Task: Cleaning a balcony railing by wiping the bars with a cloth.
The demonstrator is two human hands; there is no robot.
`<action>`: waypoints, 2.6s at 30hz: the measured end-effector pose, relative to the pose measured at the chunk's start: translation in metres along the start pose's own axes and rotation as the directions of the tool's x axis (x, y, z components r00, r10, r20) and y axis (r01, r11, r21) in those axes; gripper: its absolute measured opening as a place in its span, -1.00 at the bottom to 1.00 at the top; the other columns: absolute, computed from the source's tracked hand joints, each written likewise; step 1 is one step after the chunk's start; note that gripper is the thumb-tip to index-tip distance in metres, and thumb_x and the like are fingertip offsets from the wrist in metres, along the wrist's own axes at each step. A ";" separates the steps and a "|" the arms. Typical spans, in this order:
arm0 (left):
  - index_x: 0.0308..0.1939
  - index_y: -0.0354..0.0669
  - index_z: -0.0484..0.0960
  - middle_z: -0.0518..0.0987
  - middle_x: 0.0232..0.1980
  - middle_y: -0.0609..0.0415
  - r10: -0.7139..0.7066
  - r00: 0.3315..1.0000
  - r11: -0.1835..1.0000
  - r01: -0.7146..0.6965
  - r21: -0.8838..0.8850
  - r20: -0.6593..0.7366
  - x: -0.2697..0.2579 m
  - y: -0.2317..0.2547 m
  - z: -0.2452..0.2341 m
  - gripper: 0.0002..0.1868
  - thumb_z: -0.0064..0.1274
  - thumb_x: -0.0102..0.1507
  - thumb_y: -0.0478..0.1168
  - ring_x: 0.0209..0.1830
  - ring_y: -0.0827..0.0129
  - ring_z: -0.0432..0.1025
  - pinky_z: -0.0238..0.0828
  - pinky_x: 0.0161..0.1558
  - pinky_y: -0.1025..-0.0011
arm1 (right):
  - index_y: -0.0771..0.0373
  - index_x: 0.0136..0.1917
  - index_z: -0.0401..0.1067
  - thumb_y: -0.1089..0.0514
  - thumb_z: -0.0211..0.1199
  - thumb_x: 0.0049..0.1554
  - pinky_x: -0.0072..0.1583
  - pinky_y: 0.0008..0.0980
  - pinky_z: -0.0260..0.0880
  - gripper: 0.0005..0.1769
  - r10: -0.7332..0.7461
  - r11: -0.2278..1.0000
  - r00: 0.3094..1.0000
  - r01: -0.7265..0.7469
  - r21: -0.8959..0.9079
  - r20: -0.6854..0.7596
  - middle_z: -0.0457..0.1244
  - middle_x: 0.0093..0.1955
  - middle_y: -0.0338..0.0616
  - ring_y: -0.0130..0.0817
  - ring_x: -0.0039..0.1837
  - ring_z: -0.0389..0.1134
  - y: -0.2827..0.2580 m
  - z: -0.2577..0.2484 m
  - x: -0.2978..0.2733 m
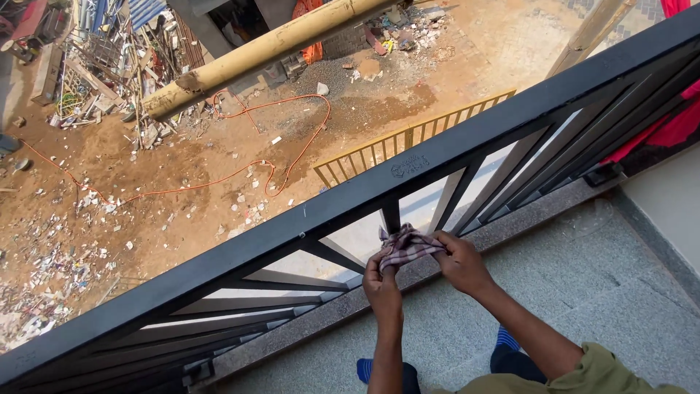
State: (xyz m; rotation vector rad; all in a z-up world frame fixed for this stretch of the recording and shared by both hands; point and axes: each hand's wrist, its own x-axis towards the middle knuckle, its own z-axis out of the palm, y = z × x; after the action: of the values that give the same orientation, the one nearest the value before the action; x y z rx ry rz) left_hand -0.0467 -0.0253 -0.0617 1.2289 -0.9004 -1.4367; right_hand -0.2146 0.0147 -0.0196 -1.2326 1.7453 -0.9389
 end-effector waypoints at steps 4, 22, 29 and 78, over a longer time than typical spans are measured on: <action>-0.01 -0.26 0.65 0.67 0.03 -0.05 0.080 0.995 0.993 -0.084 -0.083 -0.051 -0.071 0.071 0.022 -0.78 -0.03 0.30 -0.42 0.10 0.30 0.57 0.46 0.18 0.36 | 0.26 0.26 0.48 0.29 0.14 0.20 0.16 -0.31 0.47 -0.65 -0.236 0.964 0.970 0.242 0.115 -0.059 0.47 0.12 0.01 -0.18 0.14 0.52 -0.047 -0.021 -0.024; 0.03 -0.33 0.53 0.48 0.27 -0.20 0.611 0.789 0.791 -0.611 -0.006 0.063 -0.078 0.103 0.013 -0.84 -0.08 0.40 -0.42 0.26 0.18 0.44 0.37 0.27 0.33 | 0.30 0.23 0.34 0.30 0.09 0.23 0.30 -0.28 0.45 -0.72 -0.684 0.665 0.629 0.746 0.039 -0.370 0.31 0.38 0.09 -0.24 0.36 0.42 -0.060 -0.006 -0.046; 0.06 -0.26 0.55 0.57 0.13 -0.14 0.429 0.895 0.858 -0.447 0.253 0.124 0.001 -0.018 -0.017 -0.80 -0.05 0.37 -0.36 0.11 0.18 0.47 0.40 0.17 0.26 | 0.09 0.48 0.28 0.26 0.11 0.19 0.17 -0.25 0.43 -0.42 -0.316 0.947 0.934 0.320 -0.001 -0.167 0.40 0.22 0.07 -0.16 0.18 0.44 0.011 0.028 -0.011; 0.34 -0.29 0.47 0.56 0.03 -0.09 0.480 0.876 0.841 -0.472 0.265 0.037 0.006 -0.046 -0.038 -0.43 0.27 0.26 -0.28 0.02 0.33 0.48 0.48 0.03 0.38 | 0.30 0.23 0.43 0.20 0.33 0.18 0.16 -0.37 0.49 -0.64 -0.163 0.866 0.950 0.267 0.422 -0.266 0.42 0.08 -0.15 -0.46 0.12 0.46 0.039 0.052 -0.005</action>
State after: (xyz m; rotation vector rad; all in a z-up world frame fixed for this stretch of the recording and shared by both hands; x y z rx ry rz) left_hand -0.0198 -0.0180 -0.1148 1.1087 -1.3066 -0.9131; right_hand -0.1813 0.0232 -0.0753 -1.0519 1.4432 -1.5716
